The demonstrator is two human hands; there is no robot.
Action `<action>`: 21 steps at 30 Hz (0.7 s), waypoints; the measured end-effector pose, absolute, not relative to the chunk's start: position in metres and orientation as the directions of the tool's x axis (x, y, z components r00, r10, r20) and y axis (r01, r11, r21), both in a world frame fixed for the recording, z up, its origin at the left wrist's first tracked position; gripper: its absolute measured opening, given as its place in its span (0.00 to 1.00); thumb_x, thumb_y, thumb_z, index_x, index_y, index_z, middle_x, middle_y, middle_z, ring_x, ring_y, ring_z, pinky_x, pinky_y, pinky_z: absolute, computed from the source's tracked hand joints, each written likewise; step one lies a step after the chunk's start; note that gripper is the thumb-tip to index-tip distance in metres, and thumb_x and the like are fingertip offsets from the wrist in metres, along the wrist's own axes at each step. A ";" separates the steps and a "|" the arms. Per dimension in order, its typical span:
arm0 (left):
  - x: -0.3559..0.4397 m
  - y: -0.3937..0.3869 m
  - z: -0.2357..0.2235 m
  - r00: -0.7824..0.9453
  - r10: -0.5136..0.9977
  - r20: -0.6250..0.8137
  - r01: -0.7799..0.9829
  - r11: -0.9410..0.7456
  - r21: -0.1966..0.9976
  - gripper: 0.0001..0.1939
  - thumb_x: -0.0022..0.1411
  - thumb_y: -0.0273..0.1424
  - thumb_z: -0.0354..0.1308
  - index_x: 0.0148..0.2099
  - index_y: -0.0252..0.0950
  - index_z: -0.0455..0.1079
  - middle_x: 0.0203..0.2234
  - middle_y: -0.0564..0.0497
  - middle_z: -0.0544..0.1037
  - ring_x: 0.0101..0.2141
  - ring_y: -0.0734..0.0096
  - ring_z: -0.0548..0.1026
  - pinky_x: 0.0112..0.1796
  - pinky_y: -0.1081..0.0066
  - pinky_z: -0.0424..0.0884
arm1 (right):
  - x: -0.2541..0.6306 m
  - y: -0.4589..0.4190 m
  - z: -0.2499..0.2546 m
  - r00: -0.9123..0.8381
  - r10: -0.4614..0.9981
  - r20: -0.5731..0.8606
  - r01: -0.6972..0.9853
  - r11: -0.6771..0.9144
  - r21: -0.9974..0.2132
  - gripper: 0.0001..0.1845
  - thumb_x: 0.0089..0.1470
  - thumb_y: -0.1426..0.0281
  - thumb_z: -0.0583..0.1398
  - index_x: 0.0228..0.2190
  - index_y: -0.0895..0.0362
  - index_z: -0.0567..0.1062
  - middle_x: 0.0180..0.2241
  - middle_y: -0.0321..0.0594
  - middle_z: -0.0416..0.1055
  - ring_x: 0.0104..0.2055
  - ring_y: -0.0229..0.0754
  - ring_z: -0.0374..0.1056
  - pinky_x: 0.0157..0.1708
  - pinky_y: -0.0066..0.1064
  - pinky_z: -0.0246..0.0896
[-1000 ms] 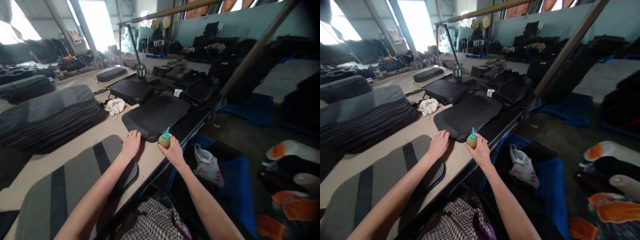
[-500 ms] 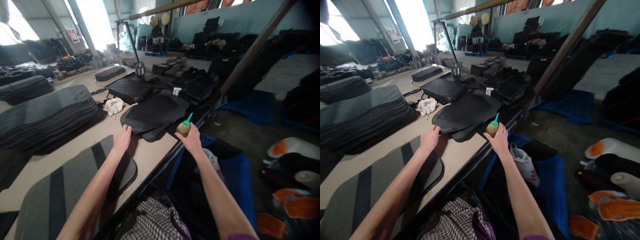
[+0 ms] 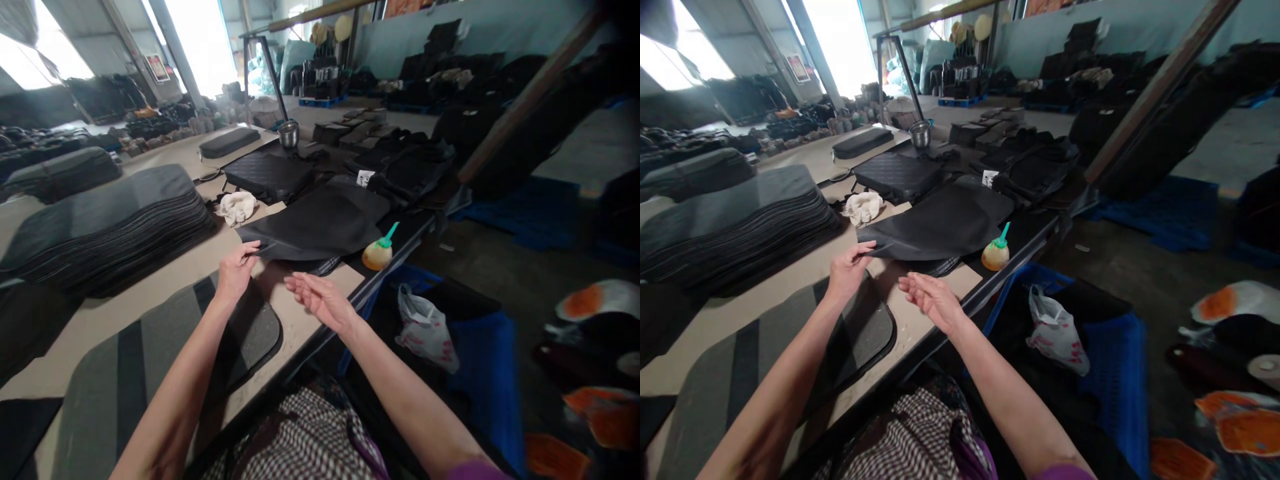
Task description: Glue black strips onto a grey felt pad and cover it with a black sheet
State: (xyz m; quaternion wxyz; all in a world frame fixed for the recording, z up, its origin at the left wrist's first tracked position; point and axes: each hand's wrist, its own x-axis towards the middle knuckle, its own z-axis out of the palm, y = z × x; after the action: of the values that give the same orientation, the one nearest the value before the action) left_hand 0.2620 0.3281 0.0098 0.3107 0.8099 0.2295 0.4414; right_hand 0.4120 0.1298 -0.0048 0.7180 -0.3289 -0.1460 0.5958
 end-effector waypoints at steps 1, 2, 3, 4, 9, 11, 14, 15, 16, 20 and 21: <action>0.262 0.327 0.011 0.530 0.628 0.570 0.115 -0.720 0.685 0.05 0.65 0.31 0.62 0.40 0.38 0.79 0.48 0.45 0.84 0.49 0.60 0.82 0.54 0.56 0.77 | 0.409 0.140 0.000 0.230 0.953 -0.198 -0.784 0.061 -0.618 0.20 0.53 0.66 0.75 0.43 0.64 0.80 0.50 0.57 0.77 0.47 0.46 0.76 0.35 0.23 0.74; 0.263 0.326 0.011 0.555 0.604 0.573 0.123 -0.740 0.661 0.05 0.66 0.32 0.62 0.39 0.38 0.79 0.47 0.45 0.84 0.48 0.60 0.82 0.54 0.56 0.77 | 0.408 0.151 0.003 0.234 0.945 -0.229 -0.801 0.054 -0.596 0.15 0.57 0.69 0.73 0.42 0.65 0.80 0.49 0.57 0.77 0.44 0.43 0.76 0.30 0.21 0.72; 0.263 0.326 0.010 0.580 0.576 0.576 0.121 -0.760 0.639 0.06 0.66 0.32 0.62 0.39 0.38 0.79 0.47 0.44 0.84 0.48 0.60 0.82 0.54 0.56 0.77 | 0.407 0.161 0.005 0.254 0.929 -0.270 -0.813 0.054 -0.579 0.10 0.61 0.71 0.70 0.40 0.65 0.80 0.48 0.56 0.78 0.40 0.40 0.76 0.25 0.18 0.68; 0.264 0.326 0.009 0.604 0.549 0.578 0.110 -0.776 0.621 0.06 0.66 0.32 0.61 0.39 0.38 0.80 0.47 0.44 0.84 0.48 0.60 0.82 0.54 0.56 0.77 | 0.407 0.171 0.006 0.283 0.907 -0.310 -0.821 0.063 -0.567 0.05 0.64 0.73 0.68 0.38 0.65 0.79 0.44 0.54 0.78 0.36 0.36 0.75 0.20 0.16 0.63; 0.258 0.328 -0.001 0.697 0.484 0.529 0.096 -0.793 0.601 0.08 0.66 0.25 0.58 0.42 0.38 0.79 0.52 0.43 0.81 0.52 0.60 0.80 0.55 0.56 0.76 | 0.418 0.203 -0.002 0.399 0.828 -0.394 -0.801 0.106 -0.589 0.12 0.62 0.80 0.67 0.28 0.62 0.73 0.26 0.38 0.72 0.25 0.31 0.69 0.13 0.13 0.52; 0.257 0.329 -0.005 0.708 0.499 0.499 0.126 -0.785 0.606 0.10 0.64 0.23 0.58 0.43 0.38 0.78 0.52 0.44 0.81 0.52 0.61 0.80 0.56 0.56 0.76 | 0.421 0.209 -0.003 0.434 0.810 -0.395 -0.770 0.105 -0.630 0.15 0.59 0.80 0.69 0.26 0.61 0.71 0.24 0.37 0.70 0.23 0.31 0.68 0.12 0.13 0.52; 0.261 0.331 -0.006 0.695 0.546 0.468 0.196 -0.770 0.608 0.11 0.65 0.22 0.57 0.44 0.39 0.78 0.50 0.46 0.82 0.48 0.63 0.82 0.52 0.60 0.78 | 0.427 0.221 0.002 0.501 0.785 -0.366 -0.693 0.110 -0.713 0.20 0.58 0.79 0.71 0.23 0.59 0.67 0.21 0.38 0.69 0.21 0.34 0.68 0.11 0.16 0.53; 0.265 0.331 -0.003 0.685 0.560 0.466 0.215 -0.766 0.605 0.11 0.66 0.23 0.56 0.45 0.39 0.78 0.49 0.47 0.83 0.44 0.65 0.82 0.48 0.63 0.79 | 0.429 0.226 0.006 0.525 0.778 -0.346 -0.661 0.116 -0.741 0.21 0.58 0.78 0.71 0.23 0.58 0.66 0.21 0.37 0.68 0.20 0.35 0.67 0.10 0.16 0.53; 0.269 0.332 0.000 0.678 0.572 0.463 0.237 -0.765 0.599 0.12 0.68 0.24 0.56 0.47 0.39 0.78 0.47 0.47 0.83 0.39 0.67 0.83 0.44 0.65 0.80 | 0.433 0.231 0.011 0.548 0.772 -0.321 -0.627 0.126 -0.768 0.21 0.60 0.77 0.70 0.23 0.58 0.66 0.21 0.38 0.68 0.20 0.35 0.68 0.10 0.17 0.54; 0.287 0.336 0.030 0.666 0.618 0.417 0.348 -0.752 0.559 0.13 0.73 0.32 0.52 0.48 0.39 0.79 0.48 0.48 0.82 0.28 0.75 0.78 0.34 0.72 0.76 | 0.448 0.245 0.033 0.616 0.764 -0.195 -0.495 0.183 -0.849 0.14 0.69 0.71 0.62 0.29 0.58 0.69 0.29 0.41 0.75 0.25 0.36 0.72 0.14 0.18 0.61; 0.291 0.340 0.038 0.664 0.630 0.403 0.368 -0.745 0.557 0.13 0.73 0.32 0.52 0.47 0.39 0.80 0.49 0.48 0.81 0.28 0.75 0.78 0.34 0.72 0.75 | 0.452 0.245 0.036 0.624 0.763 -0.170 -0.468 0.190 -0.863 0.13 0.71 0.71 0.60 0.31 0.58 0.71 0.32 0.41 0.76 0.27 0.35 0.73 0.15 0.18 0.62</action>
State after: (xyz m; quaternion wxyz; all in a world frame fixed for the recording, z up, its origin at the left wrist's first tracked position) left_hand 0.2908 0.3395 0.0377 0.2197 0.8853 0.2819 0.2976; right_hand 0.4522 0.2450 0.0359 0.7563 -0.4897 -0.1508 0.4068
